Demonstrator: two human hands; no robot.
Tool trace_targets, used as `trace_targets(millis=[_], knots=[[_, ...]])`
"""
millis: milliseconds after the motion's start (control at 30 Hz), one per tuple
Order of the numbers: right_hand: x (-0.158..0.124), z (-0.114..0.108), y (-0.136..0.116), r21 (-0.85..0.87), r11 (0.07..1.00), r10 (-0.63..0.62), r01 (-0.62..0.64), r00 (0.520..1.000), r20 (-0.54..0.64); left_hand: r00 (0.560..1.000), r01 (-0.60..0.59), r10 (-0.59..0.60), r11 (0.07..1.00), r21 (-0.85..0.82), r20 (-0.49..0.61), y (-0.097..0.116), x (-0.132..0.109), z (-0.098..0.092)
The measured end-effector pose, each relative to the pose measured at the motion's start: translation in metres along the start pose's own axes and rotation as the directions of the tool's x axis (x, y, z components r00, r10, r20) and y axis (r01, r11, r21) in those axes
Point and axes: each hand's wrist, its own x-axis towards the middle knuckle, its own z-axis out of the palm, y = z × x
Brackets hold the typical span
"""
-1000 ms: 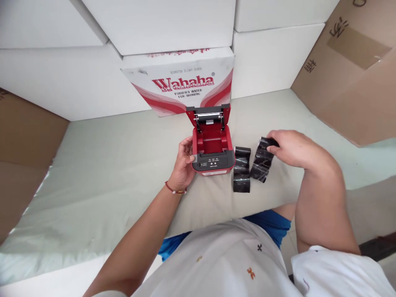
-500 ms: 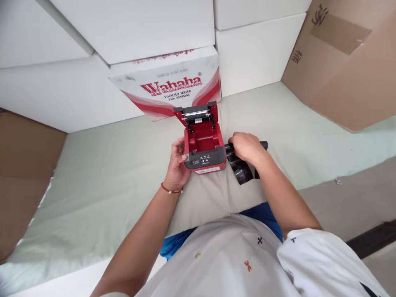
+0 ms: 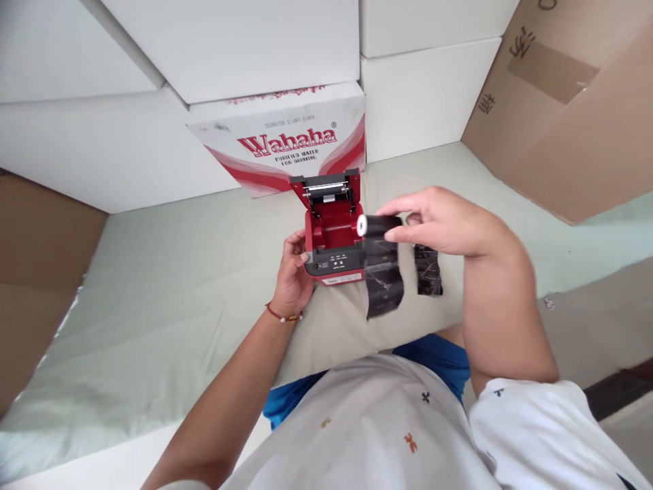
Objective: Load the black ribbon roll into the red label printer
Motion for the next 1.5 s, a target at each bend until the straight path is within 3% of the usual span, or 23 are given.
trace_targets(millis=[67, 133, 267, 333, 433, 500, 600, 767, 867, 933, 1000, 1067, 1200, 1300, 1433, 1500], knots=[[0.018, 0.018, -0.02, -0.016, 0.997, -0.077, 0.078, 0.996, 0.043, 1.0, -0.009, 0.009, 1.0, 0.0, -0.02, -0.003, -0.001, 0.001], [0.04, 0.043, -0.038, -0.16, 0.979, -0.12, 0.124, 0.992, 0.03, 0.997, -0.044, 0.045, 0.999, 0.029, -0.061, -0.007, -0.003, 0.002], [0.072, 0.083, -0.062, -0.481, 0.876, 0.049, -0.038, 0.999, 0.01, 0.95, -0.223, 0.276, 0.925, 0.307, -0.143, -0.007, -0.012, 0.003], [0.079, 0.091, -0.066, -0.51, 0.857, 0.085, -0.073, 0.996, 0.001, 0.885, -0.364, 0.463, 0.762, 0.535, -0.057, 0.0, -0.021, 0.006], [0.085, 0.094, -0.068, -0.526, 0.844, 0.125, -0.106, 0.992, 0.001, 0.716, -0.585, 0.651, 0.364, 0.725, 0.251, 0.013, -0.035, 0.014], [0.09, 0.094, -0.068, -0.536, 0.836, 0.145, -0.121, 0.989, 0.004, 0.619, -0.667, 0.672, 0.177, 0.724, 0.406, 0.018, -0.041, 0.021], [0.097, 0.096, -0.068, -0.542, 0.831, 0.156, -0.127, 0.988, 0.008, 0.561, -0.7, 0.653, 0.046, 0.712, 0.509, 0.017, -0.045, 0.029], [0.091, 0.093, -0.07, -0.519, 0.852, 0.103, -0.064, 0.994, 0.047, 0.542, -0.683, 0.628, -0.06, 0.728, 0.559, 0.013, -0.043, 0.03], [0.073, 0.08, -0.075, -0.403, 0.909, -0.092, 0.106, 0.994, 0.054, 0.549, -0.665, 0.606, -0.101, 0.74, 0.576, 0.015, -0.043, 0.031], [0.063, 0.068, -0.076, -0.313, 0.931, -0.232, 0.19, 0.968, -0.1, 0.549, -0.663, 0.599, -0.112, 0.74, 0.583, 0.016, -0.044, 0.033], [0.062, 0.058, -0.072, -0.29, 0.933, -0.303, 0.214, 0.902, -0.309, 0.546, -0.667, 0.598, -0.113, 0.736, 0.587, 0.015, -0.045, 0.034], [0.069, 0.052, -0.063, -0.318, 0.917, -0.36, 0.242, 0.845, -0.396, 0.549, -0.664, 0.599, -0.111, 0.74, 0.583, 0.014, -0.045, 0.035], [0.079, 0.056, -0.042, -0.369, 0.872, -0.429, 0.321, 0.864, -0.264, 0.559, -0.654, 0.599, -0.108, 0.749, 0.574, 0.013, -0.046, 0.035], [0.065, 0.063, -0.038, -0.389, 0.867, -0.41, 0.31, 0.889, -0.205, 0.558, -0.649, 0.596, -0.12, 0.751, 0.577, 0.013, -0.048, 0.037], [0.038, 0.074, -0.047, -0.438, 0.864, -0.259, 0.248, 0.965, 0.037, 0.578, -0.601, 0.602, -0.142, 0.787, 0.551, 0.013, -0.052, 0.04], [0.03, 0.081, -0.053, -0.479, 0.858, -0.169, 0.186, 0.982, 0.081, 0.581, -0.591, 0.606, -0.144, 0.794, 0.543, 0.012, -0.054, 0.041]])
